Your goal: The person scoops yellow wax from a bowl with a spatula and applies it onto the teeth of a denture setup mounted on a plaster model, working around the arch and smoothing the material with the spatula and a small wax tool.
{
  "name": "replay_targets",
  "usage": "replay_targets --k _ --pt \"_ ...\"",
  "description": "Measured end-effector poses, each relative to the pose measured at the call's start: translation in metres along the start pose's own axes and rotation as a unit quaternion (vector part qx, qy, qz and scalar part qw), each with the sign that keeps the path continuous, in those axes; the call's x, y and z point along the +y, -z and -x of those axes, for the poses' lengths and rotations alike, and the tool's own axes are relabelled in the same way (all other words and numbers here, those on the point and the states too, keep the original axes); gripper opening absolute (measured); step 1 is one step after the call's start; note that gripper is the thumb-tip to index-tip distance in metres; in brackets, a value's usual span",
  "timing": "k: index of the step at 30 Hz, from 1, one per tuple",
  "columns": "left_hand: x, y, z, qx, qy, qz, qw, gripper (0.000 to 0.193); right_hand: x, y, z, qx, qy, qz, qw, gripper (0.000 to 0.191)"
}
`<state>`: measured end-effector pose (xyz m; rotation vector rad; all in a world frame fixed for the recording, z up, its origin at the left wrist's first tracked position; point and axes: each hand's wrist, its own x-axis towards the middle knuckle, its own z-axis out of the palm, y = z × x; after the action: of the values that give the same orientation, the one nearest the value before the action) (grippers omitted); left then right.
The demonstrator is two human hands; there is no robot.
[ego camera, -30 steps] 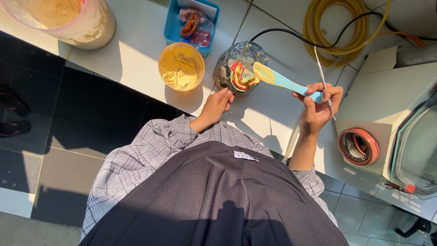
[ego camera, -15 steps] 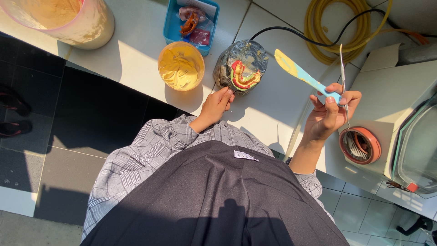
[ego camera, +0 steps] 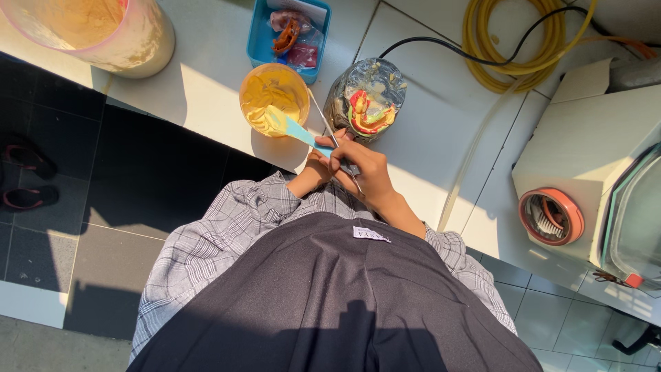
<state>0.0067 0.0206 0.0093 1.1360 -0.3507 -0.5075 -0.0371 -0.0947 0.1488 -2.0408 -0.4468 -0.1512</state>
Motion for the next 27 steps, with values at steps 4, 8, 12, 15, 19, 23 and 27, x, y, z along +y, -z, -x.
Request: replay_targets --k 4,8,12,15,19,23,27 --pt "-0.009 -0.001 0.003 -0.011 -0.022 0.103 0.994 0.022 0.021 -0.046 -0.024 -0.04 0.004 0.029 0.999 0.019" --pt "-0.006 0.004 0.009 0.054 0.024 -0.055 0.997 0.02 0.037 -0.064 -0.028 -0.107 0.037 0.059 0.992 0.021" --pt "0.002 0.002 0.005 0.073 0.042 -0.088 0.993 0.017 0.036 -0.064 -0.027 -0.108 0.09 0.12 0.983 0.02" --pt "0.008 -0.004 -0.004 0.024 0.007 0.014 1.0 0.016 0.026 -0.06 -0.031 -0.1 0.107 0.163 0.976 0.024" --pt "0.016 -0.003 0.001 -0.022 -0.077 -0.09 0.993 0.017 0.01 -0.051 -0.039 -0.065 0.148 0.207 0.965 0.034" --pt "0.009 -0.005 0.0 -0.018 -0.066 0.007 0.998 0.014 -0.002 -0.033 -0.036 -0.095 0.101 0.099 0.985 0.025" --pt "-0.002 0.0 -0.001 0.054 0.023 -0.167 0.984 0.017 -0.009 0.001 -0.016 -0.068 0.025 -0.051 0.996 0.017"
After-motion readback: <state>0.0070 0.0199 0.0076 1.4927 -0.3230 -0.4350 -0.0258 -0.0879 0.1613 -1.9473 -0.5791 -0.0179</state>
